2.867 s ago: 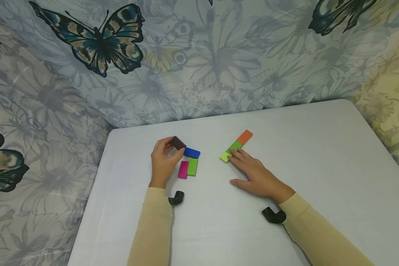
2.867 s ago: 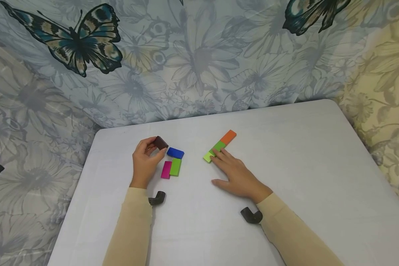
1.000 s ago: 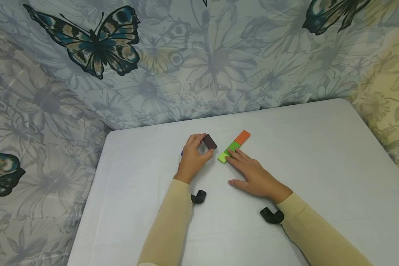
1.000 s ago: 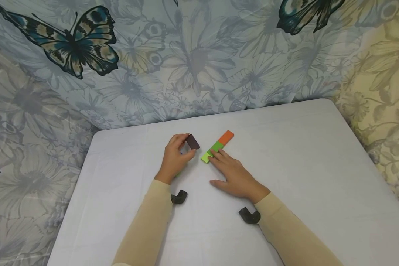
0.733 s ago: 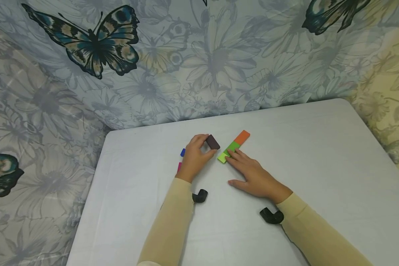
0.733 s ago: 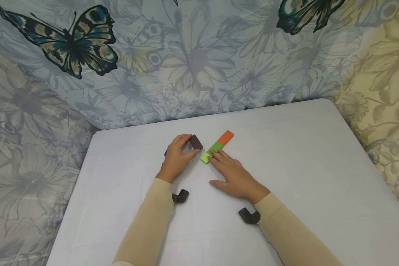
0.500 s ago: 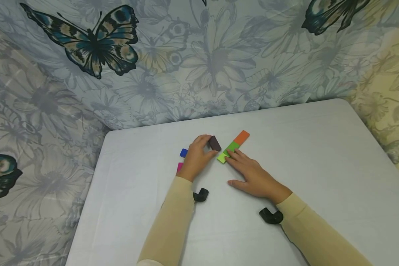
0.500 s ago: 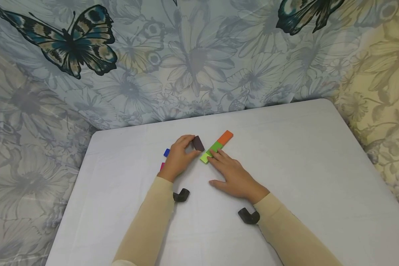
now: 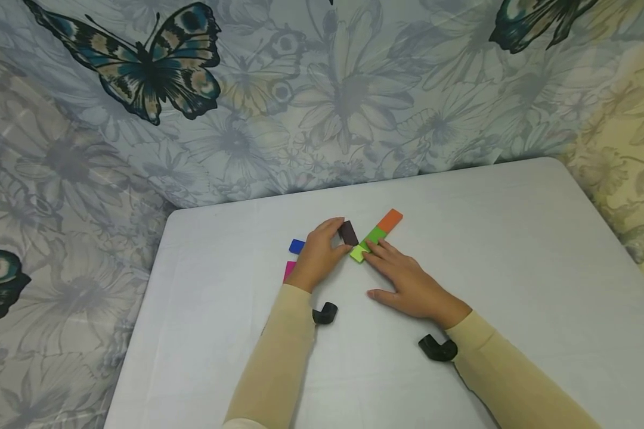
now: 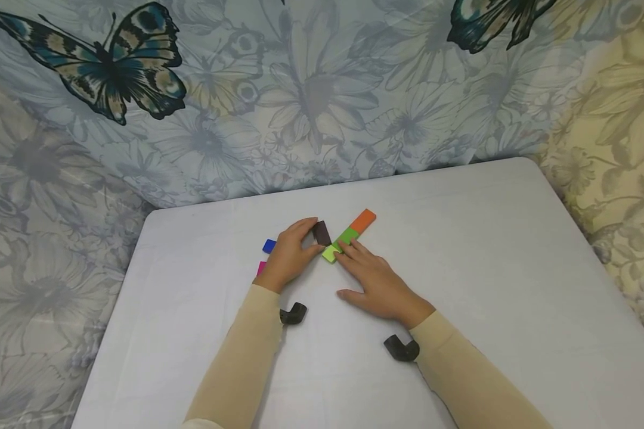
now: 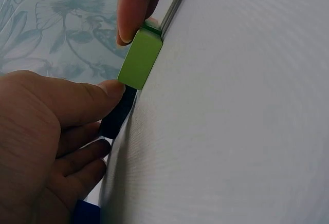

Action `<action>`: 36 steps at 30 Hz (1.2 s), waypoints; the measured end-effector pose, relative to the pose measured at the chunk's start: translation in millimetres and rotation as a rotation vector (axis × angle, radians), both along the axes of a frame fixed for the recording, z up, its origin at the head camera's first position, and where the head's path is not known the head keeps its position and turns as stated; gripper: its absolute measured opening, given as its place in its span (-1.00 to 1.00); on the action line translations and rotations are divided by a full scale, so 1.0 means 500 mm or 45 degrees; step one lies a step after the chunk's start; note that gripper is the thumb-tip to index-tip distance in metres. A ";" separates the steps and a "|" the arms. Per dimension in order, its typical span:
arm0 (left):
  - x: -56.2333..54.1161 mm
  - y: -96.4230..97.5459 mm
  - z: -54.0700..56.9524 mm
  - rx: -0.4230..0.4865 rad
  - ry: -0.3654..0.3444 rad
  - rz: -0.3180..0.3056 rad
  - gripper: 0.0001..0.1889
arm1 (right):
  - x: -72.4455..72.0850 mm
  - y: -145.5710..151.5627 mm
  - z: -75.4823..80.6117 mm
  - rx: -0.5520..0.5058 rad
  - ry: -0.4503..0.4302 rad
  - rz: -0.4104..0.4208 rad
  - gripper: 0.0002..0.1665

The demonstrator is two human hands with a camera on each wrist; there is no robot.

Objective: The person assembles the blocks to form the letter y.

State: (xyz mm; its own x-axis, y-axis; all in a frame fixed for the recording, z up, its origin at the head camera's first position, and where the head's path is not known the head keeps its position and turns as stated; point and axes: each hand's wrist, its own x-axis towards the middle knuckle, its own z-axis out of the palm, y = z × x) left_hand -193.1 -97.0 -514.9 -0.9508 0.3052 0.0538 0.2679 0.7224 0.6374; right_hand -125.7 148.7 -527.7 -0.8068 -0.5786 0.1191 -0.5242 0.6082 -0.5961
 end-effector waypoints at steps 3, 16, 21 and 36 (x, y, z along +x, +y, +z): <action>0.003 -0.004 0.002 0.019 -0.025 -0.007 -0.31 | 0.001 -0.001 0.002 0.007 -0.009 -0.002 -0.05; 0.004 -0.009 0.000 0.044 -0.015 -0.042 -0.35 | -0.001 -0.002 0.005 0.016 -0.022 0.002 -0.05; 0.004 -0.009 -0.002 0.055 -0.006 -0.046 -0.36 | 0.000 -0.001 0.004 0.007 -0.024 0.003 -0.05; 0.004 -0.008 -0.003 0.041 0.006 -0.058 -0.37 | -0.001 0.000 0.000 0.010 -0.027 0.002 -0.04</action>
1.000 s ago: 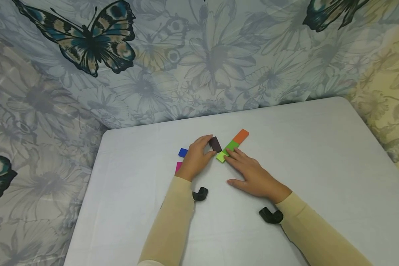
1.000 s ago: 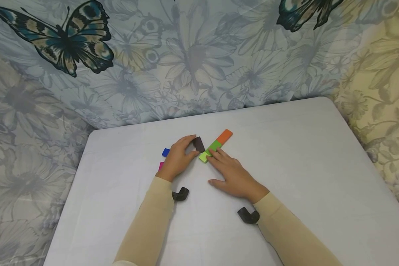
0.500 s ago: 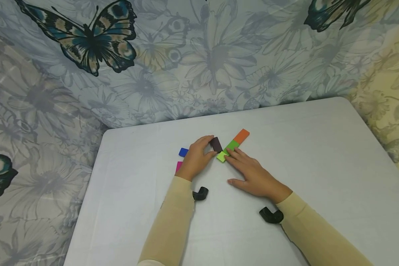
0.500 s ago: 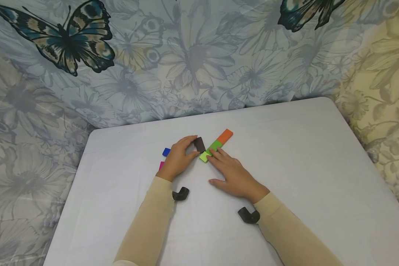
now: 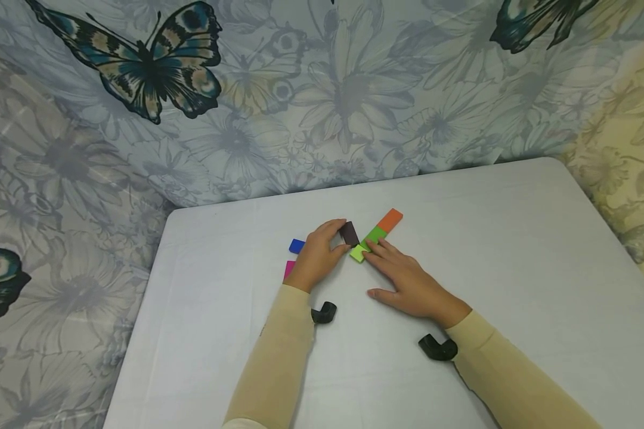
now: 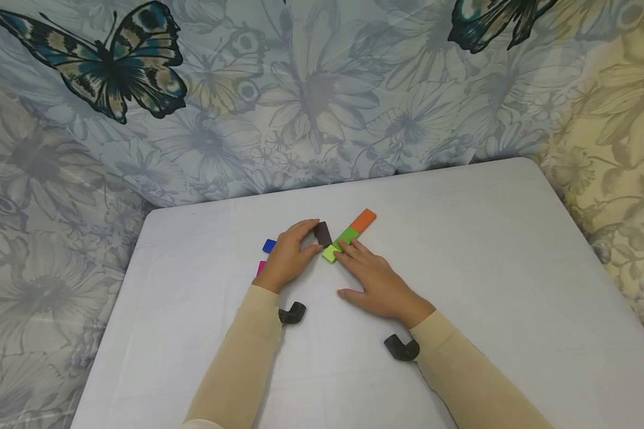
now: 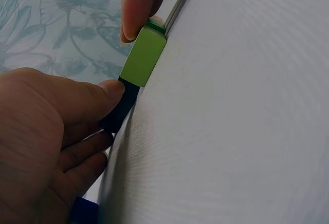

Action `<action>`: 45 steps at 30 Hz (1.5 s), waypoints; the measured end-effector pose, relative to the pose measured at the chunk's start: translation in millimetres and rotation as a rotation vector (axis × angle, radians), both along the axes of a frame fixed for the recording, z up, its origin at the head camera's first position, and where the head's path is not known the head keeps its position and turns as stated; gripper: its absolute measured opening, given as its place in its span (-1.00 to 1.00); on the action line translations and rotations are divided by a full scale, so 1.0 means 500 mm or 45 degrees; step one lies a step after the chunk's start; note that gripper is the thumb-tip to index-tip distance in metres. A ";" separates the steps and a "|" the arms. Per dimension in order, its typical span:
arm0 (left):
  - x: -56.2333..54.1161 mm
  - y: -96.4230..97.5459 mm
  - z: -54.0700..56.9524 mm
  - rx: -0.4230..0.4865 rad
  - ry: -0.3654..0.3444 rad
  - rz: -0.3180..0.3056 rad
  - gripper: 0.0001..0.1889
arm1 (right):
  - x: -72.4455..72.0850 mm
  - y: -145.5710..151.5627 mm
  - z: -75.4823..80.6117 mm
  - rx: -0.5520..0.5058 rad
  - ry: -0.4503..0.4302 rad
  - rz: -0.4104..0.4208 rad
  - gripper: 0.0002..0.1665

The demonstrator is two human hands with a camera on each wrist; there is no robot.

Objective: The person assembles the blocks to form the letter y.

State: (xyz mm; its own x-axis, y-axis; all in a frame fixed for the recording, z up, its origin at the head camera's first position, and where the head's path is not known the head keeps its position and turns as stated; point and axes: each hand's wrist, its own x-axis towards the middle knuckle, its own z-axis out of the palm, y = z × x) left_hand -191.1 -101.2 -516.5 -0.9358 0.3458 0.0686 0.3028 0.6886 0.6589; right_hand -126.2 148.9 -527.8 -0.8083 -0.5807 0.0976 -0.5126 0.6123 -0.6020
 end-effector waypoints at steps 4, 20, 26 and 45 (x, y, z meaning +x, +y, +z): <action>0.001 0.000 0.000 0.018 0.006 0.000 -0.35 | 0.000 0.000 0.000 -0.005 0.003 -0.003 -0.03; 0.003 -0.017 0.007 0.503 0.118 0.057 -0.40 | -0.001 -0.002 0.002 0.012 -0.039 -0.012 -0.02; 0.002 -0.024 0.013 0.801 0.116 0.069 -0.06 | 0.000 -0.002 0.004 0.024 -0.039 -0.018 -0.03; 0.005 -0.072 0.043 1.275 -0.075 0.117 0.20 | 0.005 0.000 0.007 0.022 -0.043 -0.023 -0.04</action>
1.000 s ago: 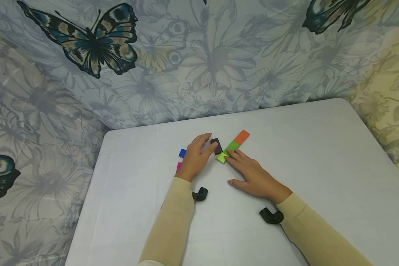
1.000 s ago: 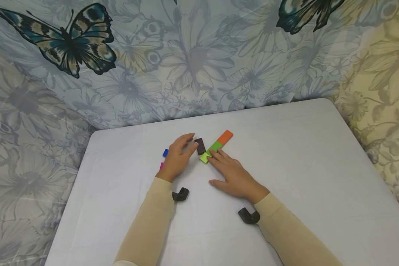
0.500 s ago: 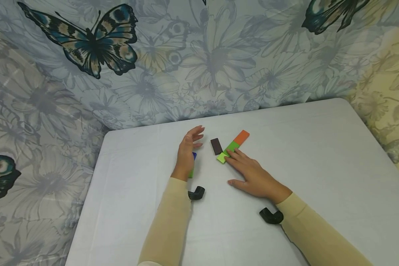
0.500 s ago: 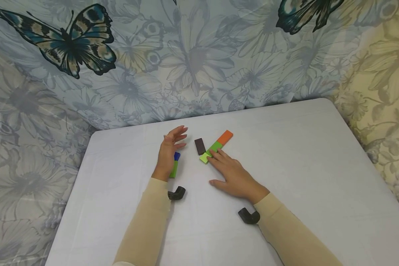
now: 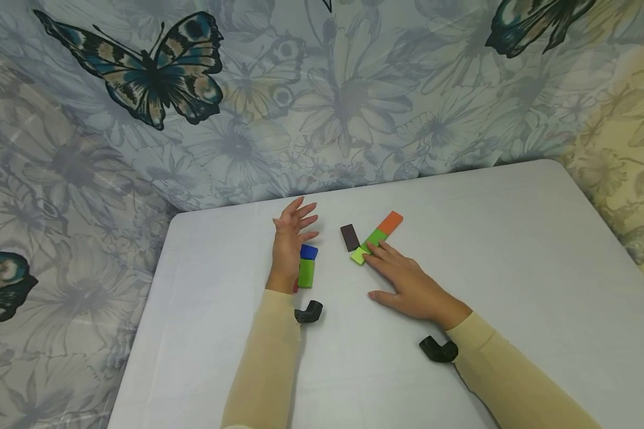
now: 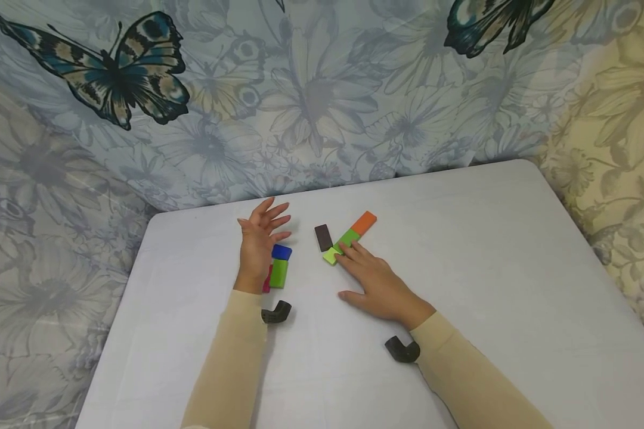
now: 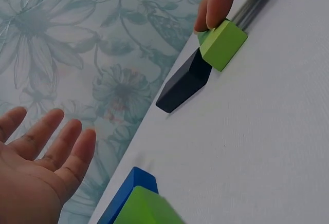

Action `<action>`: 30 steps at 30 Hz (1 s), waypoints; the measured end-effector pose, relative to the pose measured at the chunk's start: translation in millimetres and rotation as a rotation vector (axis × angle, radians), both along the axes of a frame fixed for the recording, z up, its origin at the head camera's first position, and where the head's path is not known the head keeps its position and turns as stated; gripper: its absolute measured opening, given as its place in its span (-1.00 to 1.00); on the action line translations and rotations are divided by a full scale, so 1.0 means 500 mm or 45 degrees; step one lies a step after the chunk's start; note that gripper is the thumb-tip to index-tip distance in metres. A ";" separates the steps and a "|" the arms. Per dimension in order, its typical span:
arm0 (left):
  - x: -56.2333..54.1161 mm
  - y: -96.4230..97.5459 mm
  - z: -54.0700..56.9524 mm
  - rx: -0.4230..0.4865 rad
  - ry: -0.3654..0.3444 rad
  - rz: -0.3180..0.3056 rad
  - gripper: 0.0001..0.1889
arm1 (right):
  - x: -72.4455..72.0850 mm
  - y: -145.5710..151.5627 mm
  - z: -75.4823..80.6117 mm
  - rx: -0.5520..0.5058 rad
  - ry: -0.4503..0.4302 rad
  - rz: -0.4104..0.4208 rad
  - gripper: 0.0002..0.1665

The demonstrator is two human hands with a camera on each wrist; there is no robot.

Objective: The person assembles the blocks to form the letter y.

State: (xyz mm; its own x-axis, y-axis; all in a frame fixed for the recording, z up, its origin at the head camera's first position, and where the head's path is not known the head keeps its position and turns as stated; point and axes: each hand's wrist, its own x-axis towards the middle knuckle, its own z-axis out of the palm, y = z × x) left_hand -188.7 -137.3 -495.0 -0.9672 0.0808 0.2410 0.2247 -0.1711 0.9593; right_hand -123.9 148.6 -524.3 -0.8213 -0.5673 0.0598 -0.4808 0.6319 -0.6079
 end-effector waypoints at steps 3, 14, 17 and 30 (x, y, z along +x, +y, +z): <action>0.001 -0.012 0.003 0.015 -0.007 0.029 0.22 | -0.001 0.001 -0.001 0.005 -0.005 0.004 -0.03; 0.015 -0.058 0.027 -0.108 -0.060 0.189 0.13 | 0.000 0.003 -0.009 0.013 0.003 -0.002 -0.02; 0.022 -0.067 0.030 -0.127 -0.079 0.231 0.09 | 0.000 0.002 -0.008 0.020 0.000 0.000 -0.02; 0.046 -0.066 -0.033 -0.503 -0.234 0.299 -0.34 | 0.001 0.000 -0.006 0.035 -0.006 -0.012 -0.02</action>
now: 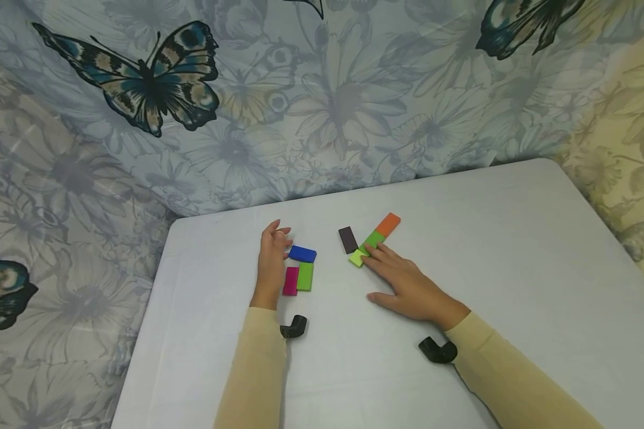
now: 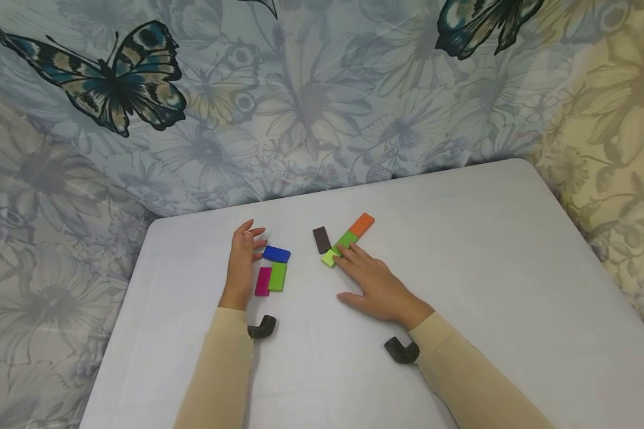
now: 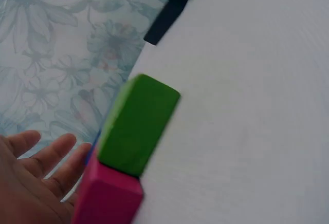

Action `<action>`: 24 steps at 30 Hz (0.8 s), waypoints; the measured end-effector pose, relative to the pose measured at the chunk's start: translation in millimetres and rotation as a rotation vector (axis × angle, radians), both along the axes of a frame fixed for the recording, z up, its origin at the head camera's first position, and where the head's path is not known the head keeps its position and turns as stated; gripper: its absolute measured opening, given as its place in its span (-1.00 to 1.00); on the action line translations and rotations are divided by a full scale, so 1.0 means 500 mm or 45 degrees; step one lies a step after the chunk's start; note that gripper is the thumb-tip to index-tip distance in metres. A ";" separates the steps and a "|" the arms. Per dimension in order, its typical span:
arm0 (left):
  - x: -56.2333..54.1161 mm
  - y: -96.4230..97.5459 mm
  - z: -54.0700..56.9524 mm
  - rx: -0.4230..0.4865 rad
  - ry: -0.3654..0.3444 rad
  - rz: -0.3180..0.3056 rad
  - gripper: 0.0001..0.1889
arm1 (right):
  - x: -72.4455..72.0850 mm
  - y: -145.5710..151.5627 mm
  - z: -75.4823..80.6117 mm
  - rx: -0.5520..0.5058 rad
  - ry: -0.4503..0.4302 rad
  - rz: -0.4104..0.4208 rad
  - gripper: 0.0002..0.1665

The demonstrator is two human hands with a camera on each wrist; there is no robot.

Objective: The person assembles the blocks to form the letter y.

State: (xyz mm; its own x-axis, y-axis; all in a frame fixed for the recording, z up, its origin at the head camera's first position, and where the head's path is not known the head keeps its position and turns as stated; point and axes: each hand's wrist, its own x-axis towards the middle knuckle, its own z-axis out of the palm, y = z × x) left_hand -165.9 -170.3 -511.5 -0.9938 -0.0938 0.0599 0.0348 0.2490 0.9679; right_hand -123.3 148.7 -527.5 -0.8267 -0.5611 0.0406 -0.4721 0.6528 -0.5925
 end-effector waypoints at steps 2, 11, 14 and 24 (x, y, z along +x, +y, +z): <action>0.000 0.001 -0.010 -0.105 -0.027 -0.022 -0.25 | 0.000 0.000 -0.001 0.002 0.000 0.000 -0.02; 0.001 0.000 -0.037 -0.387 -0.050 -0.084 0.14 | -0.001 -0.001 -0.003 0.003 0.010 0.002 -0.02; 0.002 0.001 -0.038 -0.512 -0.056 -0.090 0.12 | -0.001 -0.001 -0.003 0.007 0.011 0.003 -0.02; 0.003 0.004 -0.037 -0.575 0.031 -0.071 -0.08 | -0.001 0.000 -0.003 -0.001 0.013 0.011 -0.02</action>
State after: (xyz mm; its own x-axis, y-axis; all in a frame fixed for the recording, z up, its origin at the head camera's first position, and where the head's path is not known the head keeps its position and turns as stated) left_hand -164.6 -168.4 -529.8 -0.9944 0.0008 0.1059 0.0816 0.6434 0.7612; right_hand -124.0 148.8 -529.0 -0.8215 -0.5680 0.0494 -0.4837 0.6484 -0.5879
